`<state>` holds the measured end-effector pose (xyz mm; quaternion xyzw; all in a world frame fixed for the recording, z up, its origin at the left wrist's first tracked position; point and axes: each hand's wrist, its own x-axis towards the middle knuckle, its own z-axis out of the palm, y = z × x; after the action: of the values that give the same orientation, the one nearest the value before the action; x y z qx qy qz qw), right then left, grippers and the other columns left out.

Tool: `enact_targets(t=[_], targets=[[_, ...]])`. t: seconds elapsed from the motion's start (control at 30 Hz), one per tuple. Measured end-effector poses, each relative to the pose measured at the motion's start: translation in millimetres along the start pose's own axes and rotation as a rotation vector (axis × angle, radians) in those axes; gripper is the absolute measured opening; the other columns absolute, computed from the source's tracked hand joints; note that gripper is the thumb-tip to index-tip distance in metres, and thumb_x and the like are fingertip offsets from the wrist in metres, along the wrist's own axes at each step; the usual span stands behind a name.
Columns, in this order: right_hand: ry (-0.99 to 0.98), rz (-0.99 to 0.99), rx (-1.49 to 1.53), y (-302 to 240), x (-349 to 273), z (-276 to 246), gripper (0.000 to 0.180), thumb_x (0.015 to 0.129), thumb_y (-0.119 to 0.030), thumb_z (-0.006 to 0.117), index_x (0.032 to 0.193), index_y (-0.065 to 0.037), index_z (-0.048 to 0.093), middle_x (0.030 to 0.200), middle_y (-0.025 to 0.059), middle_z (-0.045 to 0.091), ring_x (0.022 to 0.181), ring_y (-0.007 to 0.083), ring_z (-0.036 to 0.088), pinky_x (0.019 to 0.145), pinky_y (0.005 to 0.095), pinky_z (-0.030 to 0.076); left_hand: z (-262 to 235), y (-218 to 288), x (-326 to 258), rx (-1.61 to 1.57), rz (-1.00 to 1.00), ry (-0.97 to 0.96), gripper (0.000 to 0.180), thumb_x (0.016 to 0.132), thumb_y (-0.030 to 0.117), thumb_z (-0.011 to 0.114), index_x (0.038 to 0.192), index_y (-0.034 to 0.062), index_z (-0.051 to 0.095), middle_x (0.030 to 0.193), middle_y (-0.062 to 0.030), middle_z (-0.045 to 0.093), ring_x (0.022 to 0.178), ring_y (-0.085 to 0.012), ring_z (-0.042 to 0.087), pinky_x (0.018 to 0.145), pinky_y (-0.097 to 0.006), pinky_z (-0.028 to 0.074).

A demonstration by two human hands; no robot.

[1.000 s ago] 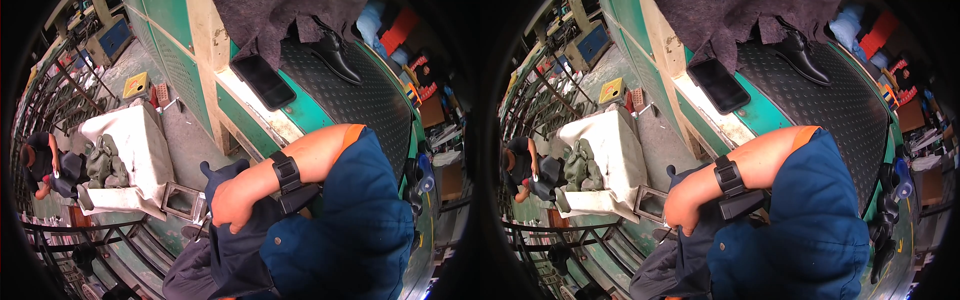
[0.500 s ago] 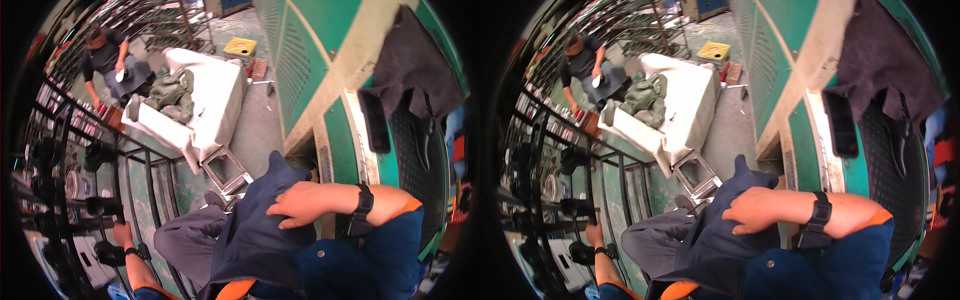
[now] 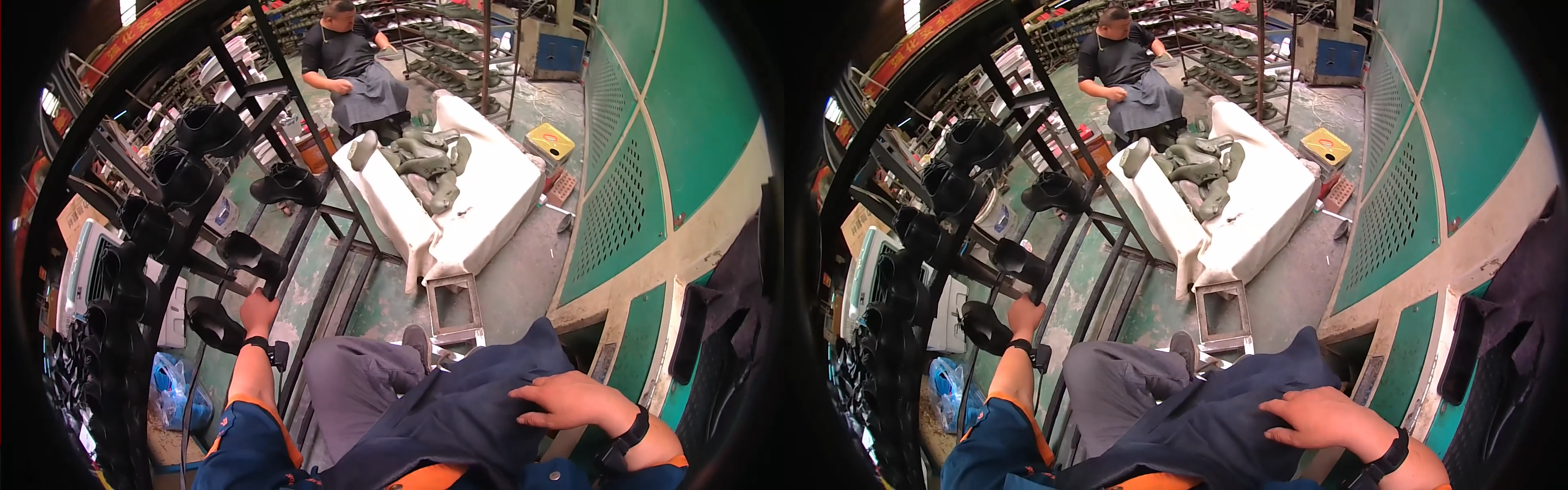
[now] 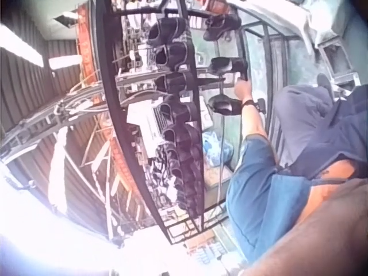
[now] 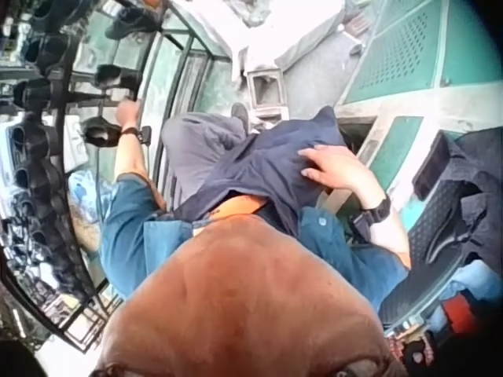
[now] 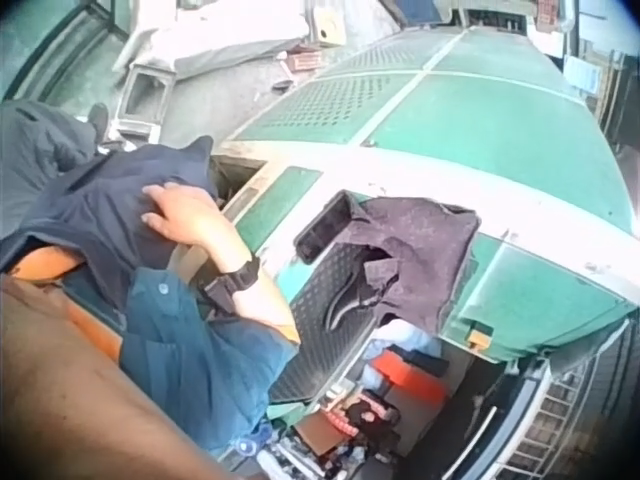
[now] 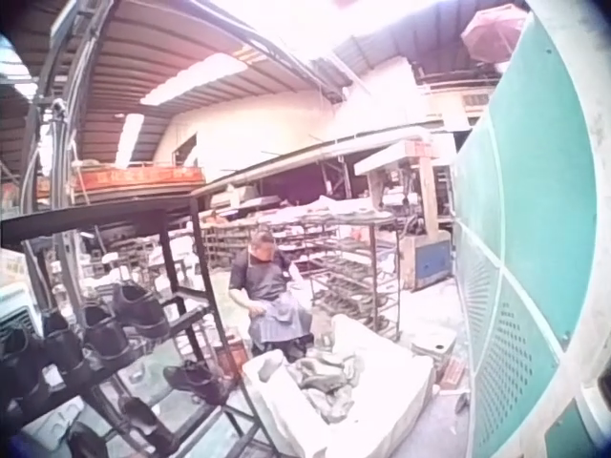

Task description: Inspecting manufactured black shoes and organizing them on a metal rack.

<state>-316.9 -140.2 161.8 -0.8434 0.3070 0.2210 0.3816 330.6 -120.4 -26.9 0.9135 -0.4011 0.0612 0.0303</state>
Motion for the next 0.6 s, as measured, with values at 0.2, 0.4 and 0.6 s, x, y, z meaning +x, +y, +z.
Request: enact_targets(t=[0.2,0.4,0.6], targets=[[0.005,0.023,-0.028,-1.2,-0.1,-0.1,0.059,0.099,-0.054,0.055,0.141,-0.013,0.059,0.115,0.0176,0.069,0.108,0.0389,0.067,0.091,0.0454,0.054,-3.4,-0.4,-1.3,0.027,0.004,-0.021,0.039,0.077,0.035,0.068,0.102,0.0058,0.072,0.091,-0.0194,0.075,0.089,-0.0386,0.073,0.078,-0.05,0.058],[-0.013,0.037,-0.006,-0.7,0.4,-2.0,0.062,0.099,-0.058,0.052,0.143,-0.014,0.058,0.121,0.0219,0.068,0.113,0.0416,0.065,0.095,0.046,0.054,-3.3,-1.8,-0.2,0.008,-0.013,-0.04,0.04,0.075,0.034,0.068,0.102,0.0054,0.072,0.09,-0.0197,0.075,0.088,-0.0381,0.073,0.078,-0.05,0.058],[-0.015,0.059,0.0,-2.1,-1.4,-3.3,0.061,0.1,-0.056,0.052,0.142,-0.013,0.058,0.121,0.0205,0.068,0.113,0.0407,0.065,0.095,0.0456,0.054,-1.2,-3.3,0.6,0.018,0.007,-0.046,0.042,0.075,0.035,0.068,0.104,0.0053,0.073,0.091,-0.0193,0.075,0.087,-0.0383,0.073,0.078,-0.05,0.058]])
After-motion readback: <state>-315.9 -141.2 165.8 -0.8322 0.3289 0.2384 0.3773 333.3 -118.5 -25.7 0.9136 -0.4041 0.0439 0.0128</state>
